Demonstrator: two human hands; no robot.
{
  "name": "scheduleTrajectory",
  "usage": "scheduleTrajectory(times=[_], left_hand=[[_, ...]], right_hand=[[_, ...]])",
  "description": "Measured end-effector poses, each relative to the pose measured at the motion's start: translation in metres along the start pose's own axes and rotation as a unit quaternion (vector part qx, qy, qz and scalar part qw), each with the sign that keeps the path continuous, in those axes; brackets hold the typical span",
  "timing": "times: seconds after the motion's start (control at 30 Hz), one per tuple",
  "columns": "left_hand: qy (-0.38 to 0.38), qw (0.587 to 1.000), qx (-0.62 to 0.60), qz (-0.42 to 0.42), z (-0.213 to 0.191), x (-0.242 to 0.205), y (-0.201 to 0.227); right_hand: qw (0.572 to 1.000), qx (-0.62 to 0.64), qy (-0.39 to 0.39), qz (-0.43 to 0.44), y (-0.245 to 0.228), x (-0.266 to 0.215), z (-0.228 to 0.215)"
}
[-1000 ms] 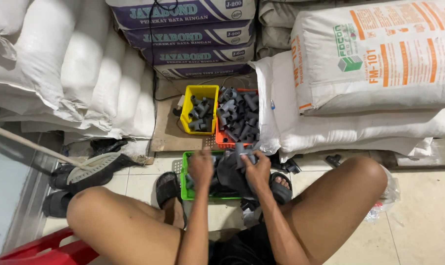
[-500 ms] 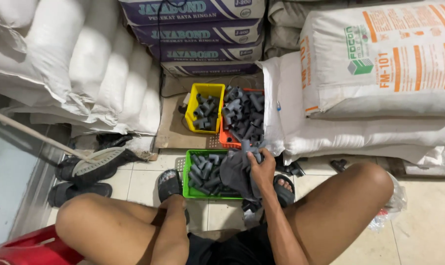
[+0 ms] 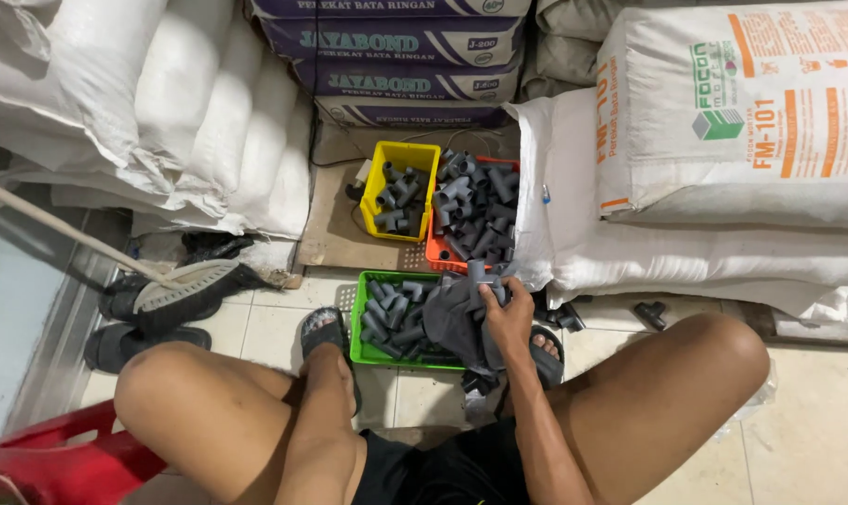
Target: Sorting and transferring small plastic pipe fittings from one container to another while sitting on the floor
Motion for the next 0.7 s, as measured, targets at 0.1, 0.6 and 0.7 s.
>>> scheduleTrajectory(times=[0.1,0.6,0.7], left_hand=[[0.009,1.0,-0.012,0.013,-0.004,-0.002,-0.004],[0.078,0.994,-0.037,0.061,0.01,-0.016,0.006],[0.092,0.993,-0.037,0.068,0.013,-0.018,0.012]], right_hand=[[1.0,0.001,-0.004,0.001,0.003,0.001,0.001],[0.999,-0.034,-0.014,-0.005,0.015,0.008,0.004],[0.999,-0.036,-0.011,0.002,0.014,0.007,0.004]])
Point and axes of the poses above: each hand's wrist, its own x-axis towards the middle knuckle, its own z-axis out of the palm, y = z × x, the point moved 3 cm from there along x, towards the middle knuckle, and after that the axes turned 1 degree about y, right-handed, at the moved point
